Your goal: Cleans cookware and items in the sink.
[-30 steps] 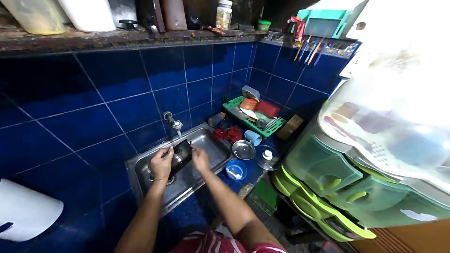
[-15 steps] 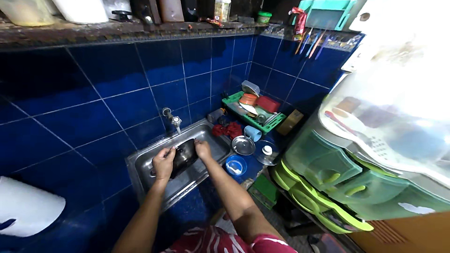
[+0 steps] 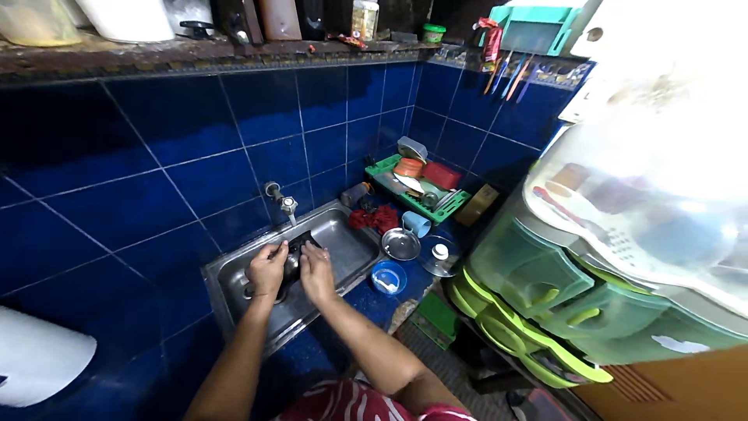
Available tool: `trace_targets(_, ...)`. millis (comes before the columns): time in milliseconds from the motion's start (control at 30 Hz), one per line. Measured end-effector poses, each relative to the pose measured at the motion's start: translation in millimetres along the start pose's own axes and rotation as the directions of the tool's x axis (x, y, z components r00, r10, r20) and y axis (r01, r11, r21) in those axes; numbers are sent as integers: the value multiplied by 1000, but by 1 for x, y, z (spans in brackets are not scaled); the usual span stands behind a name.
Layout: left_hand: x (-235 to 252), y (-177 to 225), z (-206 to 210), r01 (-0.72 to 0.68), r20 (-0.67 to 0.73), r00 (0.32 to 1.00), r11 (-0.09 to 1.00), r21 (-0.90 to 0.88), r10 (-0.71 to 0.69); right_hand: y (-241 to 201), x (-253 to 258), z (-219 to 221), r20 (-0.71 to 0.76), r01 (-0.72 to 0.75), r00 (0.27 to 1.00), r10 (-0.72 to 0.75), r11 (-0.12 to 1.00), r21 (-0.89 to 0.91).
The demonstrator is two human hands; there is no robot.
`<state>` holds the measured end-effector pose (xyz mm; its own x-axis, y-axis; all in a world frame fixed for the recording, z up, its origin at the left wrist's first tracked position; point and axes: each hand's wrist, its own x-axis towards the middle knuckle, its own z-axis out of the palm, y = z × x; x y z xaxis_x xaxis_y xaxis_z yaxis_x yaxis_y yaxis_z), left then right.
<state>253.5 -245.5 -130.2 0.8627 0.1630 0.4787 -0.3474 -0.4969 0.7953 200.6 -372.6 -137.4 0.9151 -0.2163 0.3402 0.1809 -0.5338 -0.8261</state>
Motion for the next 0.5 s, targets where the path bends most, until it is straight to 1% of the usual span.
trace_targets(33, -1, -2, -1, -6, 16, 1000, 1000, 25, 6, 4, -4, 3, -14, 12, 1000, -12, 1000, -2)
trace_targets(67, -1, -2, -5, -14, 25, 1000, 999, 38, 13, 9, -1, 0, -1, -64, 998, 64, 996, 55)
trace_targets(100, -1, -1, -8, -16, 20, 1000, 999, 28, 15, 15, 8, -8, 47, -211, 977, 206, 964, 163)
trace_targets(133, -3, 1, -11, -18, 2, 1000, 1000, 8, 18, 22, 19, -18, 109, -369, 929, 352, 886, 282)
trace_targets(167, -3, 2, -14, -20, -13, 1000, 1000, -10, 20, 27, 27, -22, 159, -474, 880, 448, 802, 363)
trace_targets(200, -2, 3, -15, -21, -25, 999, 1000, -22, 20, 28, 31, -22, 168, -499, 865, 473, 776, 385)
trace_targets(233, 0, 2, -13, -20, -29, 999, 999, -28, 19, 25, 30, -19, 134, -452, 891, 434, 816, 361)
trace_targets(267, 3, 1, -11, -17, -26, 1000, 1000, -24, 16, 19, 23, -14, 82, -342, 939, 333, 893, 293)
trace_targets(300, 6, -1, -8, -20, -20, 1000, 1000, -6, 19, 13, 14, -7, 27, -189, 982, 187, 961, 200)
trace_targets(333, 7, -4, -6, -34, -17, 999, 999, 21, 35, 9, 4, 0, -18, -32, 999, 34, 994, 107)
trace_targets(367, 8, -6, -3, -46, -13, 999, 998, 39, 46, 8, -2, 7, -42, 80, 996, -78, 996, 36)
trace_targets(400, 9, -7, -1, -50, -6, 999, 998, 40, 50, 11, -2, 9, -53, 120, 991, -119, 993, 13)
trace_targets(433, 8, -6, -1, -54, -3, 999, 998, 34, 54, 13, 2, 7, -40, 72, 997, -70, 996, 54)
trace_targets(467, 7, -6, -2, -54, -4, 999, 998, 22, 54, 17, 11, 0, -1, -60, 998, 61, 988, 143)
trace_targets(500, 4, -6, -3, -42, -1, 999, 999, 3, 42, 19, 24, -10, 77, -243, 970, 231, 942, 232)
